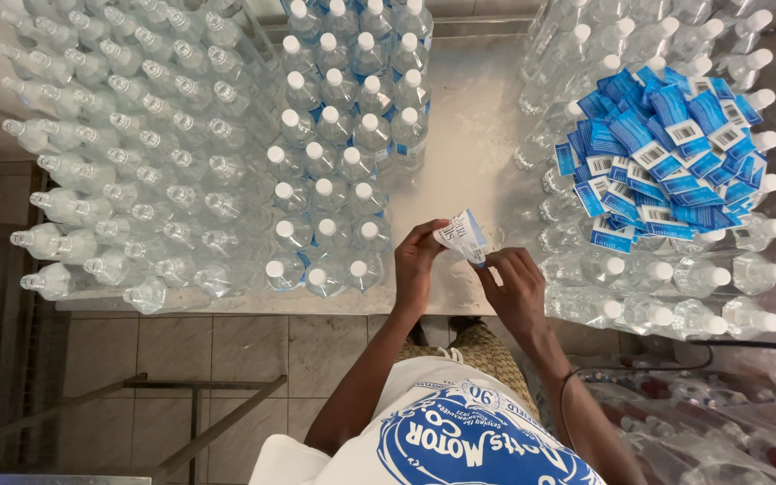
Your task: The person repeatedly picks up clear plastic water bottles and blue paper labels from a table, wraps each label around a bottle, and places the labeled bottle into a growing stack. The process is performed one bottle at a time in a continuous loop.
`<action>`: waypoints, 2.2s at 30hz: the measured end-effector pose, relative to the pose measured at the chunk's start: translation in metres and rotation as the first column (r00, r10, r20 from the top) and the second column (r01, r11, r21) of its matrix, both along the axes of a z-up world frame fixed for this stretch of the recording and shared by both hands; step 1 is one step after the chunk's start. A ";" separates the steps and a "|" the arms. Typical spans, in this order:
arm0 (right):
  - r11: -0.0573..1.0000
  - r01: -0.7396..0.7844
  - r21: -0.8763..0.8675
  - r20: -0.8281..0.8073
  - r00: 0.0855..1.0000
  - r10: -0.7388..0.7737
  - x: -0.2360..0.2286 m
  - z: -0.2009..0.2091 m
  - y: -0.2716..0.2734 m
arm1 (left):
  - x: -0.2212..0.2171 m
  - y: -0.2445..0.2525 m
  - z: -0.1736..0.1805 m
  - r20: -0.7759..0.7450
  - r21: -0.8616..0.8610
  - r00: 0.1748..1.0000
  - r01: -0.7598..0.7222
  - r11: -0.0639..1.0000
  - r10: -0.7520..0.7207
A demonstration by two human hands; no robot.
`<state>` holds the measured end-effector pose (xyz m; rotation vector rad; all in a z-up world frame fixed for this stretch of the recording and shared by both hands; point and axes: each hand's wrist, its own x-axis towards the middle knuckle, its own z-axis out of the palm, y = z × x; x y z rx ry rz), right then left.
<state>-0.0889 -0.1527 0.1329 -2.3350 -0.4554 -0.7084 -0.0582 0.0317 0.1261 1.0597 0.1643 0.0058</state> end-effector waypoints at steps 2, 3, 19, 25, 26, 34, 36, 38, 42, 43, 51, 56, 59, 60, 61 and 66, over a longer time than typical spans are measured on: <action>0.998 -0.045 0.047 -0.071 0.996 0.049 -0.004 0.018 0.006 | 0.002 0.004 -0.031 -0.071 -0.264 0.995 0.049 0.963 -0.070; 0.991 -0.090 0.098 -0.139 0.985 0.103 -0.006 0.027 0.009 | 0.003 0.006 -0.047 -0.119 -0.511 0.981 0.072 0.856 -0.153; 0.026 0.398 0.917 -0.235 0.486 0.842 0.019 -0.010 0.006 | -0.006 -0.003 -0.055 -0.142 -0.492 0.974 0.087 0.866 -0.179; -0.099 0.465 0.880 -0.242 0.617 0.749 0.009 -0.016 0.023 | -0.003 -0.007 -0.028 -0.233 -0.559 0.964 -0.026 0.829 -0.126; -0.107 0.462 0.881 -0.249 0.643 0.724 0.011 -0.023 0.022 | -0.002 -0.010 -0.033 -0.197 -0.571 0.975 -0.025 0.821 -0.107; 0.554 0.269 0.787 -0.512 0.787 0.344 0.009 0.023 0.009 | -0.003 -0.005 -0.003 -0.110 -0.423 0.994 -0.058 0.905 0.012; 0.921 -0.048 0.386 -0.204 0.969 0.136 0.011 0.031 -0.006 | -0.003 -0.003 -0.001 -0.088 -0.345 0.996 -0.042 0.938 0.012; 0.941 -0.113 0.318 -0.199 0.963 0.183 0.021 0.036 -0.007 | -0.002 -0.005 0.005 -0.079 -0.347 0.997 -0.008 0.938 -0.021; 0.953 -0.298 0.057 -0.120 0.945 0.303 0.036 0.021 -0.016 | 0.003 0.001 0.000 -0.073 -0.292 0.993 0.068 0.954 -0.093; 0.952 -0.302 0.056 -0.117 0.945 0.306 0.035 0.026 -0.015 | 0.007 0.005 -0.003 -0.069 -0.292 0.994 0.066 0.954 -0.090; 0.925 -0.351 -0.148 0.000 0.935 0.355 0.032 0.028 -0.004 | 0.012 0.014 -0.025 -0.186 -0.358 0.980 -0.004 0.934 -0.068; 0.932 -0.362 -0.013 -0.105 0.928 0.358 0.023 0.020 -0.010 | 0.012 0.014 -0.019 -0.172 -0.353 0.980 0.035 0.935 -0.101; 0.940 -0.340 -0.011 -0.057 0.939 0.339 0.010 0.017 -0.009 | 0.008 0.008 -0.028 -0.173 -0.340 0.974 0.079 0.937 -0.145; 0.941 -0.339 0.009 -0.052 0.939 0.339 0.003 0.015 -0.008 | 0.006 0.007 -0.036 -0.184 -0.353 0.969 0.091 0.931 -0.164; 0.942 -0.336 0.009 -0.055 0.940 0.336 0.003 0.005 -0.010 | 0.005 0.003 -0.040 -0.187 -0.354 0.968 0.093 0.931 -0.167; 0.631 0.260 0.731 -0.556 0.764 0.329 0.004 0.020 0.004 | 0.002 -0.015 -0.042 -0.116 -0.550 0.928 0.236 0.801 -0.353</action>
